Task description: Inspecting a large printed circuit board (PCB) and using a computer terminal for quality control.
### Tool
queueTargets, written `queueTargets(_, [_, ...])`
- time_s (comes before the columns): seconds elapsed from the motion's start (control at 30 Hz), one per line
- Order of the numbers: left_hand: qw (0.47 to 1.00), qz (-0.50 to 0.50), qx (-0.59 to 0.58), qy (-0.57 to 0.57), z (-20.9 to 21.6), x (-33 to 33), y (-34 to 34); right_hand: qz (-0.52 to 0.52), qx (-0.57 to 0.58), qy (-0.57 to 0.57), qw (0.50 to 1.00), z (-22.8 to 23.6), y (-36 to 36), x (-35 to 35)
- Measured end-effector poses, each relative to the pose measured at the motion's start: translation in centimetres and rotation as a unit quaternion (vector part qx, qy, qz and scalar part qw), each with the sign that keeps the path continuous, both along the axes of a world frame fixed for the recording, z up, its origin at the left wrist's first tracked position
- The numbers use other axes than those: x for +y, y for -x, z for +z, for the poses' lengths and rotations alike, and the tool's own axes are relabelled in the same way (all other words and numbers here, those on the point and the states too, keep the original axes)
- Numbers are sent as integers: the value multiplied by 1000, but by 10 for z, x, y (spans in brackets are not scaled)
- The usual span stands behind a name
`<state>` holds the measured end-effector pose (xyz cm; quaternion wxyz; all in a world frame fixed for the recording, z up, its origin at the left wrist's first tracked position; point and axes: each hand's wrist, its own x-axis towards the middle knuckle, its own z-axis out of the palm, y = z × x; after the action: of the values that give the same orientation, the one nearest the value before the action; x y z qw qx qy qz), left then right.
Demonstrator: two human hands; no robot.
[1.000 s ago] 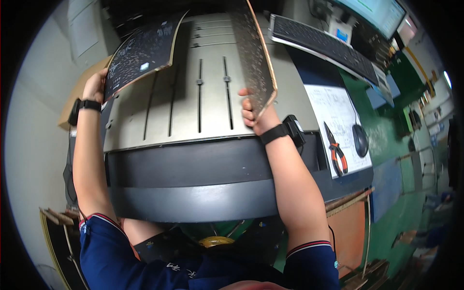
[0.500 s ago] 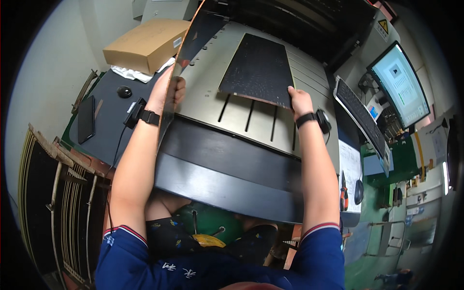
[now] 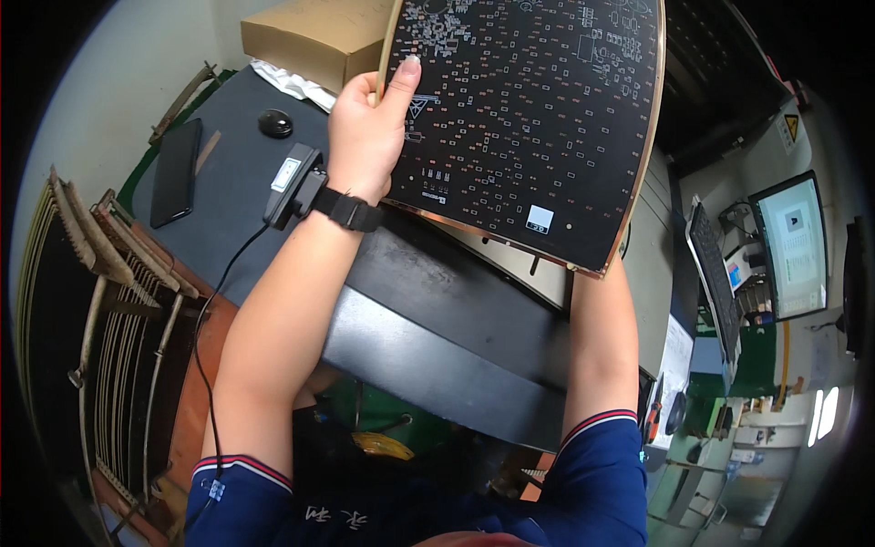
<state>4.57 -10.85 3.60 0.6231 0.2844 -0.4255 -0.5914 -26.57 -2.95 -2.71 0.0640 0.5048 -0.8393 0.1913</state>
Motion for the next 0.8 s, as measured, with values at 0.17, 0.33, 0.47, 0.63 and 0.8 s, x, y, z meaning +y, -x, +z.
queueTargets(0.17, [998, 34, 18, 57, 6, 13, 4, -5, -22, 33, 999, 12, 2, 35])
queueTargets(0.33, [997, 12, 65, 46, 13, 18, -1, -7, -27, 44, 999, 13, 0, 42])
queueTargets(0.47, [996, 8, 83, 33, 14, 20, -3, -11, -29, 44, 999, 16, 1, 39])
queueTargets(0.63, [996, 19, 80, 27, 13, 19, -4, -12, -24, 39, 999, 18, 2, 36])
queueTargets(0.8, [996, 10, 85, 28, 11, 16, -4, -11, -27, 39, 999, 20, 2, 31])
